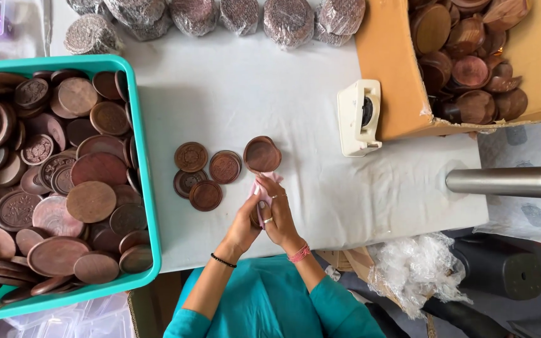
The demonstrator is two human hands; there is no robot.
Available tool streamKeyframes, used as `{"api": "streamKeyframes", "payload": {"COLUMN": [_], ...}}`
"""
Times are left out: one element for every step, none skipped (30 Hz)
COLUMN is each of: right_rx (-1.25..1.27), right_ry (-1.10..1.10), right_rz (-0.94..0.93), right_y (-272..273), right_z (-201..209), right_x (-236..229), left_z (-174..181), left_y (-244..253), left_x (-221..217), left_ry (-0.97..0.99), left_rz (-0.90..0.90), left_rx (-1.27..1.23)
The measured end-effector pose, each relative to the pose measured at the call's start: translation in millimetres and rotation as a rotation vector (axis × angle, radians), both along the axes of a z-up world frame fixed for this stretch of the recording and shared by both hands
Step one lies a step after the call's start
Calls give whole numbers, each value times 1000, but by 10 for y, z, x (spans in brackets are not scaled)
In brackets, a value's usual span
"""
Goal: Cleaning and sorting wooden coasters and bowls using a cloth and organizing them into containers.
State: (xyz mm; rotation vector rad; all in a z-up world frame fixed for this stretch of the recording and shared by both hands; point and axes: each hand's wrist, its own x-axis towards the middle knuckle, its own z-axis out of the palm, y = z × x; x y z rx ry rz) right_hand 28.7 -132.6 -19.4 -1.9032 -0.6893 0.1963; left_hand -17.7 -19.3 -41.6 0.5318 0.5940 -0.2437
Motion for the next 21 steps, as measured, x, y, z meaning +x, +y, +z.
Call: {"api": "streamKeyframes", "payload": {"right_rx": [-1,-4,-6,-3,-53,-105,-105,-108,-110,-112,-94,-75,-77,-146,-216,-219,-170,-118,-119,-51,18], "right_ry": [-3,-27,-52,-56,-13,36,39,88,137,141,110,74,73,235,399,400,219,33,30,112,194], "right_rz": [-2,-69,-136,-133,-221,-309,-308,-335,-361,-364,-412,-458,-461,-616,-769,-770,-776,-777,-777,-868,-957], "right_y": [-37,-63,-87,-138,-187,-249,-255,-270,-286,-313,-340,-366,-480,-580,-679,-806,-935,-1064,-1252,-1429,-1612], "right_z": [-93,-187,-278,-418,-561,-708,-692,-674,-658,-637,-613,-587,-688,-793,-898,-932,-965,-994,-1127,-1267,-1406], "right_x": [-25,-52,-79,-72,-61,-86,-47,-19,12,48,83,147,212,261,308,297,288,308,338,327,319], "left_z": [-315,-627,-938,-915,-896,-878,-721,-563,-406,-302,-196,-92,-267,-439,-612,-571,-531,-488,-521,-557,-593], "left_y": [-37,-63,-87,-110,-132,-167,-170,-180,-191,-162,-133,-103,-40,33,107,191,275,357,368,389,402], "left_x": [-54,-111,-167,-169,-167,-205,-213,-230,-243,-207,-170,-106,-26,31,85,226,370,543,674,779,889], "left_ry": [-3,3,9,6,-27,-54,-51,-66,-82,-80,-34,9,6,71,136,138,114,85,82,70,57], "left_rz": [-2,-92,-182,-179,-233,-289,-288,-341,-394,-398,-429,-456,-457,-324,-190,-191,-137,-80,-79,-81,-83], "left_rx": [-1,131,264,267,373,478,478,611,745,742,873,1005,1003,1020,1032,1029,1016,1003,1001,955,908]}}
